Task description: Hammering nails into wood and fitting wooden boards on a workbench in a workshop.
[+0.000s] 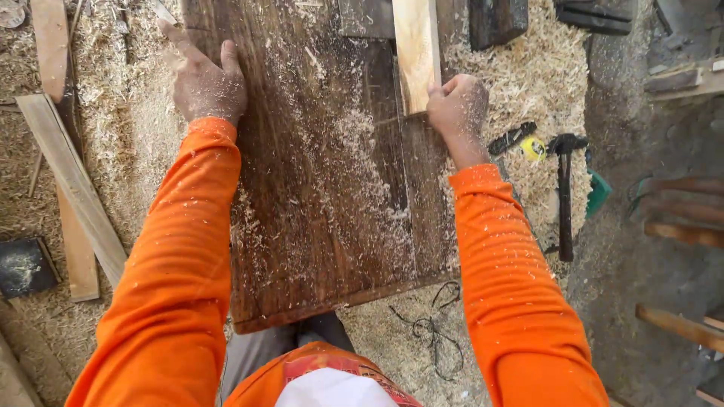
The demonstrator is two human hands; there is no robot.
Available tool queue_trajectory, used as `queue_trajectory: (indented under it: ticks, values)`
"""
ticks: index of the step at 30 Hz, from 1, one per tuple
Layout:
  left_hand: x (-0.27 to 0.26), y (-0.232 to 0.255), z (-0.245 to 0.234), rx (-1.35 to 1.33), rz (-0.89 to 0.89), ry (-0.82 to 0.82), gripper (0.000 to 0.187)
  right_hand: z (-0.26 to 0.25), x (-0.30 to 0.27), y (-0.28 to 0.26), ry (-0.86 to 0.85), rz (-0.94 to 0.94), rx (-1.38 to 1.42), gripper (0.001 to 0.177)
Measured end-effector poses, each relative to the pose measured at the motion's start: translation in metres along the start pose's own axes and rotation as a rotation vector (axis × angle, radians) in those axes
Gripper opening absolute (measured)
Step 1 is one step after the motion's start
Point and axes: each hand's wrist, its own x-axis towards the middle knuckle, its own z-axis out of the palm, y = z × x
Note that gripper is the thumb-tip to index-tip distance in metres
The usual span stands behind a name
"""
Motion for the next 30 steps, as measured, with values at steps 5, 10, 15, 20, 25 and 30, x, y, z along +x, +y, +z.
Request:
queue_trajectory:
  ticks: [5,10,15,20,25,30]
  values:
    - [0.000,0.013,0.000,0.029,-0.051,-0.062,0.098,0.011,0.042,-0.005,0.025,0.009,0.035,0.034]
    - [-0.005,0.010,0.002,0.004,-0.048,-0.063,0.096,0.039,0.085,0.009,0.077,-0.117,0.018,0.040]
    - [0.022,0.015,-0.008,-0.084,-0.149,-0.223,0.095,0.079,0.153,0.043,0.164,-0.220,-0.182,0.051]
    - [0.047,0.006,0.025,0.021,-0.029,-0.050,0.092,0.052,0.173,0.006,0.099,-0.308,-0.176,0.047]
    - [0.041,0.015,0.009,-0.098,-0.087,-0.136,0.093,0.045,0.192,-0.016,0.019,-0.191,-0.057,0.044]
    - [0.037,0.020,-0.009,-0.064,-0.115,-0.215,0.093,0.063,0.225,-0.005,0.009,-0.200,-0.085,0.044]
